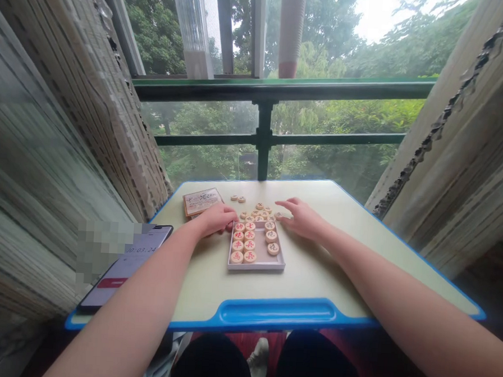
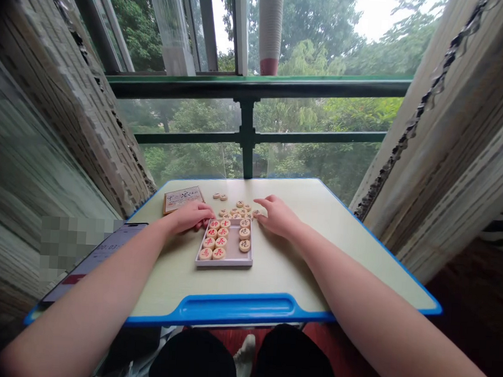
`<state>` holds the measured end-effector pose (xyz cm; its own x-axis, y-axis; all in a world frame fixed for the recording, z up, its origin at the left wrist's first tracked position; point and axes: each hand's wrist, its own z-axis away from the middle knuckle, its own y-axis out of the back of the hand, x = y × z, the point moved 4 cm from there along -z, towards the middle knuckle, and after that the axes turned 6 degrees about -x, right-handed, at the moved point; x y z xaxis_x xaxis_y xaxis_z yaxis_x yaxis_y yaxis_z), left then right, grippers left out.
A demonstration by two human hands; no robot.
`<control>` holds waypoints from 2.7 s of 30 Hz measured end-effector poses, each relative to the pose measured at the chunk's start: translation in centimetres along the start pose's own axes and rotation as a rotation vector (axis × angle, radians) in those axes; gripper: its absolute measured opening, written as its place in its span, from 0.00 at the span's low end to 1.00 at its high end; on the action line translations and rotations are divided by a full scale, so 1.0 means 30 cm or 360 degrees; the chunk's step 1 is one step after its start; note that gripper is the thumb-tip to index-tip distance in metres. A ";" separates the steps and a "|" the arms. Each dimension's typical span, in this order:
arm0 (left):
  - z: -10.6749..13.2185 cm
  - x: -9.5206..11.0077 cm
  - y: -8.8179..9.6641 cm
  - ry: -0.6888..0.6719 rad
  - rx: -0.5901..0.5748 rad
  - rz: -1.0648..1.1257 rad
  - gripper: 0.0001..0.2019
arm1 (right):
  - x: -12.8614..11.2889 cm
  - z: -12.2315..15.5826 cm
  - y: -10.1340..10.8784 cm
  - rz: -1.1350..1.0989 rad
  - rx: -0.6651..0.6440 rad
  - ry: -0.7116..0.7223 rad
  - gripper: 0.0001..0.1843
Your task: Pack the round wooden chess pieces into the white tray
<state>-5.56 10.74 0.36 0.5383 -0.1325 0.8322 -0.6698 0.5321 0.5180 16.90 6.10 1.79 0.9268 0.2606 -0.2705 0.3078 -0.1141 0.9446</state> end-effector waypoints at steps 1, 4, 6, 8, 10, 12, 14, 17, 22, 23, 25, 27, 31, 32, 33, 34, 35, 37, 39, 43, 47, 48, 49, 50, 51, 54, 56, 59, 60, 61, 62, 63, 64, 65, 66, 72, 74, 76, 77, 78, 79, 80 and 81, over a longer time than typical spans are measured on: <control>0.000 0.001 0.000 0.0001 -0.0007 0.0000 0.08 | 0.000 -0.001 -0.003 0.0017 -0.0017 0.0015 0.19; 0.001 0.007 0.000 0.0000 -0.0002 -0.0015 0.09 | -0.004 -0.004 -0.007 0.0027 -0.0078 0.0041 0.14; 0.003 0.009 -0.001 0.0001 0.0015 -0.0028 0.10 | -0.006 -0.004 -0.003 0.0014 -0.0080 0.0018 0.13; 0.004 0.010 -0.003 -0.0006 0.0017 -0.0025 0.11 | -0.010 0.000 0.010 -0.0002 -0.0060 -0.0010 0.12; 0.004 0.009 -0.004 -0.0018 -0.0001 0.0003 0.11 | -0.017 0.008 0.035 -0.0029 0.0017 -0.0032 0.11; 0.002 0.007 -0.004 -0.0022 -0.0023 0.0032 0.11 | -0.036 0.025 0.072 -0.0083 0.0110 0.0000 0.11; -0.001 0.004 -0.002 -0.0009 -0.0028 0.0035 0.11 | -0.072 0.047 0.105 -0.0165 0.0095 0.0150 0.11; -0.004 0.001 0.001 0.0007 -0.0030 0.0011 0.11 | -0.142 0.085 0.125 -0.0265 -0.0191 0.0469 0.11; -0.002 0.004 -0.004 -0.0023 -0.0040 -0.0003 0.11 | -0.182 0.119 0.110 -0.0330 -0.0518 0.0501 0.13; -0.001 0.005 -0.005 -0.0026 -0.0037 -0.0013 0.11 | -0.183 0.121 0.105 -0.0324 -0.0551 0.0495 0.13; 0.000 0.006 -0.005 -0.0026 -0.0033 -0.0030 0.12 | -0.186 0.123 0.097 -0.0299 -0.0599 0.0508 0.13; 0.001 0.008 -0.004 -0.0029 -0.0037 -0.0043 0.12 | -0.192 0.127 0.095 -0.0259 -0.0607 0.0530 0.13; 0.002 0.009 -0.002 -0.0030 -0.0042 -0.0049 0.11 | -0.206 0.134 0.102 -0.0153 -0.0547 0.0514 0.13; 0.002 0.008 -0.001 -0.0019 -0.0037 -0.0054 0.10 | -0.208 0.136 0.104 -0.0132 -0.0538 0.0501 0.13; 0.001 0.008 -0.001 -0.0009 -0.0033 -0.0065 0.10 | -0.211 0.138 0.105 -0.0117 -0.0531 0.0492 0.13; 0.001 0.007 -0.001 -0.0002 -0.0034 -0.0082 0.10 | -0.213 0.139 0.106 -0.0106 -0.0526 0.0489 0.13; 0.000 0.006 -0.001 0.0002 -0.0037 -0.0100 0.10 | -0.216 0.141 0.107 -0.0096 -0.0523 0.0490 0.13; -0.001 0.005 -0.002 0.0002 -0.0046 -0.0129 0.11 | -0.220 0.143 0.106 -0.0081 -0.0524 0.0498 0.13; -0.003 0.004 -0.001 0.0005 -0.0046 -0.0152 0.11 | -0.222 0.144 0.104 -0.0078 -0.0542 0.0504 0.13; -0.001 0.003 0.000 0.0004 -0.0027 -0.0213 0.13 | -0.225 0.145 0.099 -0.0072 -0.0567 0.0498 0.12; 0.007 0.006 0.000 -0.0005 -0.0013 -0.0238 0.14 | -0.226 0.148 0.103 -0.0075 -0.0519 0.0487 0.12; 0.007 0.006 0.000 -0.0013 -0.0011 -0.0242 0.14 | -0.227 0.149 0.104 -0.0083 -0.0506 0.0494 0.12; 0.007 0.006 0.001 -0.0020 -0.0012 -0.0243 0.15 | -0.229 0.150 0.103 -0.0092 -0.0497 0.0508 0.11; 0.006 0.004 0.001 -0.0025 -0.0013 -0.0244 0.15 | -0.231 0.150 0.102 -0.0101 -0.0492 0.0526 0.10; 0.004 0.002 0.002 -0.0024 -0.0014 -0.0246 0.16 | -0.232 0.151 0.100 -0.0108 -0.0489 0.0544 0.09; -0.001 -0.004 0.004 -0.0009 -0.0010 -0.0258 0.17 | -0.231 0.147 0.090 -0.0130 -0.0468 0.0556 0.07; 0.001 -0.002 0.004 -0.0018 -0.0006 -0.0272 0.16 | -0.228 0.144 0.084 -0.0145 -0.0464 0.0551 0.07; 0.010 0.008 0.003 -0.0049 -0.0007 -0.0300 0.15 | -0.227 0.142 0.081 -0.0160 -0.0470 0.0565 0.07; 0.013 0.010 0.003 -0.0049 -0.0006 -0.0305 0.15 | -0.228 0.142 0.084 -0.0160 -0.0467 0.0570 0.07; 0.015 0.011 0.003 -0.0046 -0.0006 -0.0306 0.15 | -0.228 0.142 0.087 -0.0160 -0.0459 0.0577 0.07; 0.016 0.012 0.003 -0.0042 -0.0004 -0.0303 0.15 | -0.228 0.142 0.091 -0.0162 -0.0447 0.0588 0.08; 0.016 0.011 0.004 -0.0039 -0.0003 -0.0295 0.14 | -0.227 0.140 0.095 -0.0165 -0.0424 0.0600 0.08; 0.016 0.010 0.004 -0.0038 -0.0004 -0.0284 0.14 | -0.223 0.137 0.099 -0.0167 -0.0383 0.0609 0.08; 0.014 0.009 0.004 -0.0038 -0.0009 -0.0276 0.14 | -0.215 0.131 0.102 -0.0164 -0.0321 0.0604 0.09; 0.012 0.007 0.004 -0.0036 -0.0012 -0.0271 0.15 | -0.203 0.121 0.104 -0.0155 -0.0238 0.0580 0.10; 0.002 -0.006 0.006 -0.0075 0.0031 -0.0295 0.16 | -0.082 0.038 0.047 -0.0167 0.0114 0.0319 0.14; 0.001 -0.009 0.005 -0.0092 0.0029 -0.0322 0.16 | -0.057 0.012 0.010 -0.0212 0.0070 0.0331 0.16; 0.002 -0.008 0.006 -0.0117 0.0045 -0.0374 0.16 | -0.042 -0.006 -0.021 -0.0258 0.0005 0.0316 0.17; 0.003 -0.005 0.008 -0.0136 0.0067 -0.0408 0.16 | -0.038 -0.013 -0.030 -0.0281 -0.0003 0.0309 0.19; 0.004 0.001 0.010 -0.0160 0.0094 -0.0447 0.16 | -0.036 -0.017 -0.036 -0.0298 -0.0006 0.0305 0.20; 0.005 0.008 0.012 -0.0192 0.0128 -0.0479 0.15 | -0.036 -0.019 -0.039 -0.0306 -0.0005 0.0308 0.21; 0.006 0.017 0.015 -0.0227 0.0167 -0.0491 0.16 | -0.037 -0.020 -0.041 -0.0303 -0.0009 0.0316 0.21; 0.008 0.026 0.016 -0.0268 0.0207 -0.0479 0.17 | -0.038 -0.021 -0.042 -0.0292 -0.0023 0.0325 0.21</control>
<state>-5.57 10.69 1.31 0.6367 -0.4085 0.6540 -0.5595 0.3389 0.7564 15.31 6.55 1.03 0.7926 0.4640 -0.3956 0.4621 -0.0340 0.8862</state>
